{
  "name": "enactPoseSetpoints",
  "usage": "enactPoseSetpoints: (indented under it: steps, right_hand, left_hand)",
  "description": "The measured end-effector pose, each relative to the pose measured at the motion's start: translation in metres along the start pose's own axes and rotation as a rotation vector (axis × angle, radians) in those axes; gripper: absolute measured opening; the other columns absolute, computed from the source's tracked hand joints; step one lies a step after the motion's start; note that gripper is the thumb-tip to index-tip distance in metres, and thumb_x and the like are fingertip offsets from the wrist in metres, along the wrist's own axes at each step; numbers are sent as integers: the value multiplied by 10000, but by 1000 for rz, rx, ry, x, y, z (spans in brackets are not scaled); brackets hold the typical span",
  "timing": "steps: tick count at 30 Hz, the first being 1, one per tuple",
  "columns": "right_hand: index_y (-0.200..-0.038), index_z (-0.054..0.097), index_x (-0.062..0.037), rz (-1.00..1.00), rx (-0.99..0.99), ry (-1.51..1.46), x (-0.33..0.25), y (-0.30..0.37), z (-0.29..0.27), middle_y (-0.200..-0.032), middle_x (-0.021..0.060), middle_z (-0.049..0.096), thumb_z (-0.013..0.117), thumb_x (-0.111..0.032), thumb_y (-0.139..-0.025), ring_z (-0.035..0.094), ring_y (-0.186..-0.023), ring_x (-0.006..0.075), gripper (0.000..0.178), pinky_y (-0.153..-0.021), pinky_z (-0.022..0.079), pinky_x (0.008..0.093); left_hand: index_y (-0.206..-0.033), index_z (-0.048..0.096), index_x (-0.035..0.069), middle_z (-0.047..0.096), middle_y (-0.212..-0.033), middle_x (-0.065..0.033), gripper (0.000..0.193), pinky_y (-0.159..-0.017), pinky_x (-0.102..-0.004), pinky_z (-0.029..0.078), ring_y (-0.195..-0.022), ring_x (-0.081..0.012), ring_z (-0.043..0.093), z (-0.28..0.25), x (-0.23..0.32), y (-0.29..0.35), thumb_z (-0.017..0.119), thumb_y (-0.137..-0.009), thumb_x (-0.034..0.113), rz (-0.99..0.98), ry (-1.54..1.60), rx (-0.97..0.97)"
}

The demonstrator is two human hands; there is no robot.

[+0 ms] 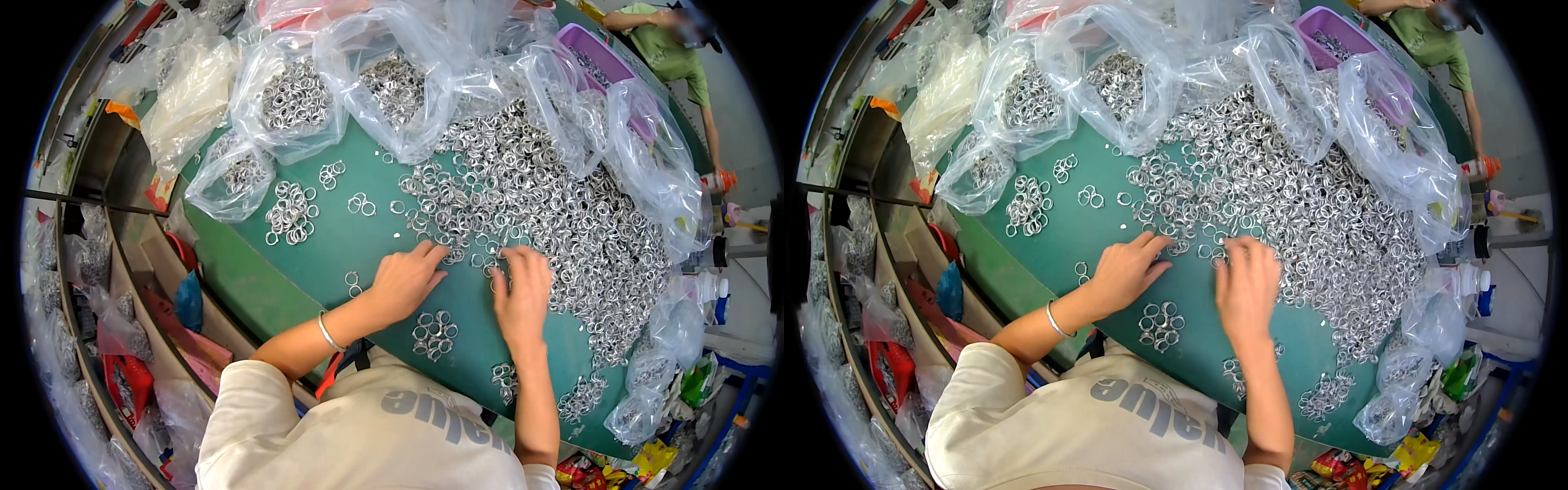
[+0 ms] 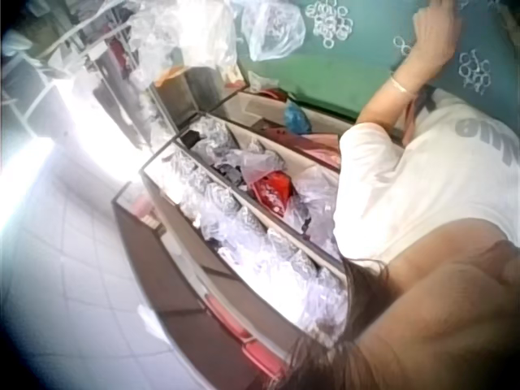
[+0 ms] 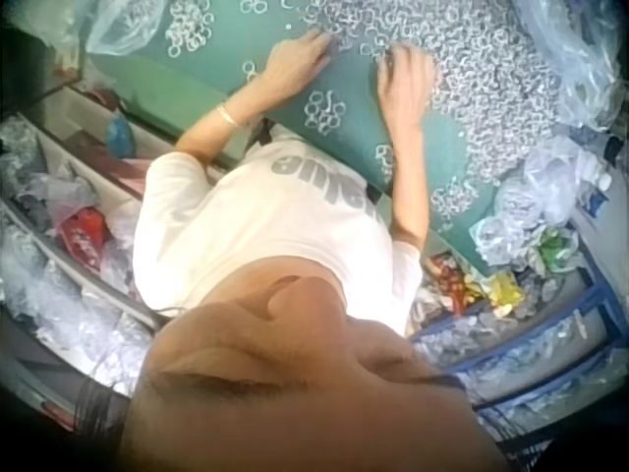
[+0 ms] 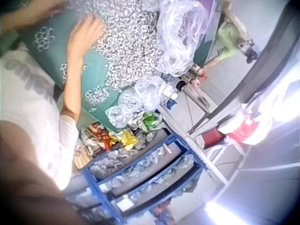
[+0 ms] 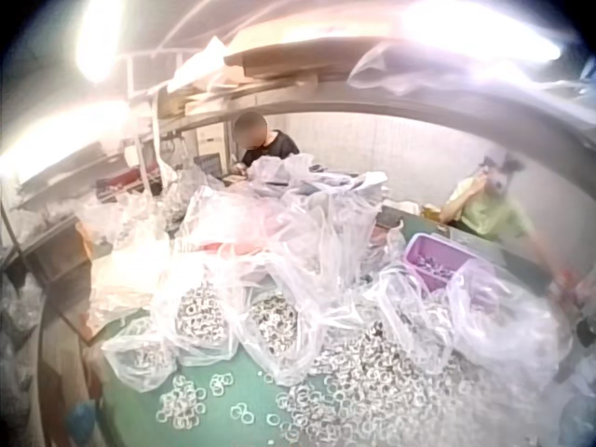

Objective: The person sorts small metal rings by hand on a green work table, picking them up individually and moving them into different piles or bags, and occasionally reaches for new bags of components on a shelf.

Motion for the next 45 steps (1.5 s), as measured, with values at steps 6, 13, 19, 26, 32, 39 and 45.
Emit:
enactPoseSetpoints:
  steps: [6, 13, 19, 26, 32, 39, 45]
  right_hand:
    - [-950, 616, -30, -255, -118, -24, -3, -13, 39, -1048, 104, 578, 683, -46, -746, 531, -967, 272, 215, -815, 392, 384]
    - [-835, 624, -4, 423, -118, -593, 18, -9, 8, -848, 114, 615, 681, -38, -778, 562, -861, 284, 88, -800, 414, 374]
    - [-778, 596, -15, 219, 35, -47, 39, -2, -3, -840, 84, 604, 677, -74, -793, 538, -825, 269, 101, -766, 380, 373]
    - [-966, 585, -45, 93, 87, 48, 15, -11, -4, -996, 100, 575, 660, -55, -783, 515, -951, 279, 198, -808, 374, 387]
    - [-954, 617, -34, -33, -126, 73, 6, -7, 18, -980, 74, 568, 695, -71, -751, 507, -943, 267, 220, -809, 371, 379]
    - [-929, 631, -36, -110, -38, -171, 0, -23, 19, -978, 68, 567, 685, -47, -748, 519, -928, 256, 190, -778, 390, 366]
    - [-848, 623, -41, -200, -113, -45, -7, -27, 44, -909, 73, 530, 655, -84, -756, 503, -878, 248, 106, -754, 389, 368]
  left_hand:
    - [-951, 586, 68, 595, -858, -93, 156, -553, -424, 469, -640, -322, 600, 5, -10, -12, 644, -812, 110, -14, -57, 72]
    - [-982, 596, 85, 594, -791, -82, 176, -531, -415, 450, -613, -318, 593, -10, -15, -8, 649, -820, 127, -72, 3, 158]
    - [-1043, 591, 104, 584, -796, -77, 239, -533, -409, 454, -608, -312, 593, -10, -9, -11, 660, -817, 136, -65, -17, 125]
    - [-927, 645, 84, 584, -802, -75, 132, -538, -383, 455, -606, -293, 584, -5, -11, -19, 676, -800, 98, -24, 19, 190]
    - [-867, 656, 42, 616, -801, -33, 53, -500, -283, 416, -541, -140, 531, -17, -19, -21, 667, -819, 61, -117, 337, 234]
    - [-907, 670, -31, 654, -773, -14, 140, -561, -213, 462, -630, -39, 553, -22, -30, -15, 656, -855, 98, -449, 827, -13]
    - [-904, 675, -31, 650, -772, -9, 134, -568, -210, 468, -638, -43, 558, -21, -27, -13, 651, -850, 89, -447, 848, -26]
Point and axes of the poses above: each hand's wrist, its own y-axis away from the middle knuckle, its own z-axis out of the palm, x = y × z, the point moved 1 cm from there along -y, towards the middle knuckle
